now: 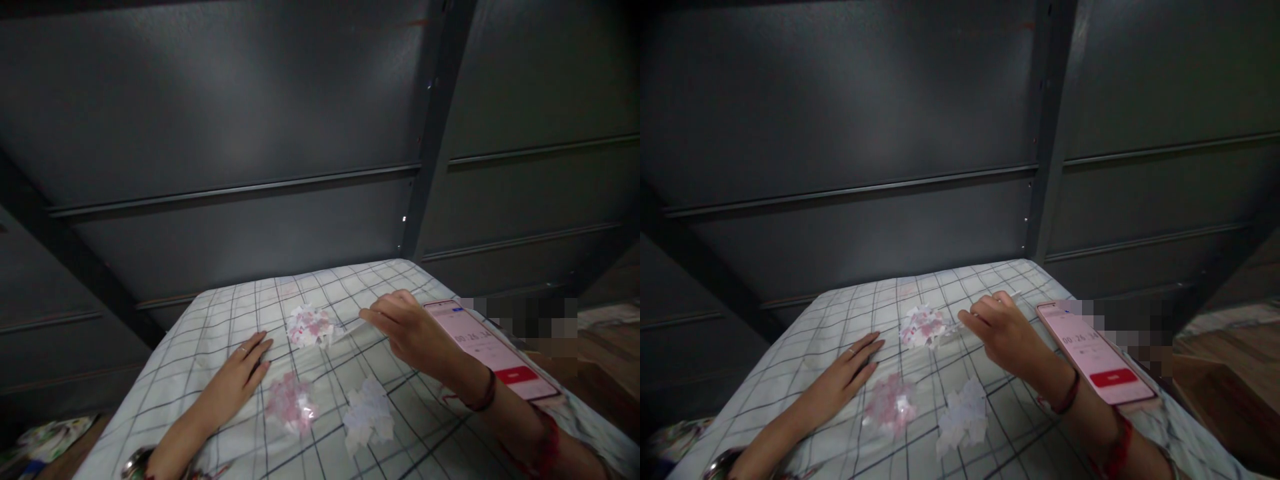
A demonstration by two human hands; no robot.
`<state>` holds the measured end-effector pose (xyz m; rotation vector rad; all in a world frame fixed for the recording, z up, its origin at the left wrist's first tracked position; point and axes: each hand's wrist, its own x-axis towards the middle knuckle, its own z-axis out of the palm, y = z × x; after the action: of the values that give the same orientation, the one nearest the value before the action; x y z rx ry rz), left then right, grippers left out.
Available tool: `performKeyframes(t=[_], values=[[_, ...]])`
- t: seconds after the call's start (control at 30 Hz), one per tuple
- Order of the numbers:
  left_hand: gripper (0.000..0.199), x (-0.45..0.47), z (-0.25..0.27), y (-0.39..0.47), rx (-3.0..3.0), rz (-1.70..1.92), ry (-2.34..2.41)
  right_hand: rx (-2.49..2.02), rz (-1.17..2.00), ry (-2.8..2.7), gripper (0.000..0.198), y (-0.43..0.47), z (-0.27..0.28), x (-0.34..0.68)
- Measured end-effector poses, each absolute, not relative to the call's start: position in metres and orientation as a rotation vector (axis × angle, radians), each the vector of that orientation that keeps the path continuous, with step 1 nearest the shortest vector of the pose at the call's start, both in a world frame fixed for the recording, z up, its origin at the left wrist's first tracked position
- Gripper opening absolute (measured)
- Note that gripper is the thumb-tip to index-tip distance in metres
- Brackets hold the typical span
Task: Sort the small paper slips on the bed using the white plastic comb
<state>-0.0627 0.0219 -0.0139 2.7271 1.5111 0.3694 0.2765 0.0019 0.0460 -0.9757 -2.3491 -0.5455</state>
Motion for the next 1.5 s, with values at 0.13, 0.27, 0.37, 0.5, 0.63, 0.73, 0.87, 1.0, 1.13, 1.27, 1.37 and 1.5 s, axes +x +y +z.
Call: performKeyframes(t=[0.13,0.27,0.37,0.5,0.63,0.73,0.87,1.0,1.13,1.27,1.37,1.5], values=[[0.044,-0.061,-0.011,0.021,2.734,0.333,1.504,-0.977,-0.551,-2.327,0.05,0.001,0.045,0.278],[0.042,-0.061,-0.011,0.021,2.744,0.362,1.498,-1.008,-0.615,-2.363,0.047,0.002,0.045,0.277],[0.041,-0.062,-0.013,0.022,2.77,0.397,1.491,-1.073,-0.657,-2.317,0.043,0.003,0.046,0.278],[0.042,-0.064,-0.017,0.023,2.795,0.428,1.486,-1.074,-0.669,-2.246,0.044,0.004,0.046,0.28],[0.04,-0.063,-0.017,0.024,2.807,0.445,1.486,-1.022,-0.61,-2.313,0.045,0.0,0.047,0.277],[0.04,-0.063,-0.016,0.024,2.809,0.427,1.487,-0.985,-0.558,-2.35,0.044,-0.002,0.049,0.276],[0.041,-0.063,-0.016,0.023,2.814,0.399,1.49,-0.916,-0.522,-2.315,0.042,-0.003,0.048,0.277],[0.04,-0.063,-0.015,0.023,2.807,0.383,1.5,-0.91,-0.545,-2.307,0.044,-0.004,0.048,0.276],[0.04,-0.062,-0.014,0.022,2.804,0.388,1.493,-0.915,-0.522,-2.333,0.043,-0.007,0.048,0.273],[0.04,-0.062,-0.014,0.022,2.809,0.399,1.487,-0.852,-0.528,-2.293,0.042,-0.008,0.047,0.269],[0.04,-0.062,-0.013,0.022,2.808,0.388,1.486,-0.871,-0.547,-2.272,0.041,-0.009,0.048,0.267],[0.042,-0.061,-0.011,0.021,2.8,0.36,1.492,-0.844,-0.565,-2.267,0.042,-0.011,0.05,0.265]])
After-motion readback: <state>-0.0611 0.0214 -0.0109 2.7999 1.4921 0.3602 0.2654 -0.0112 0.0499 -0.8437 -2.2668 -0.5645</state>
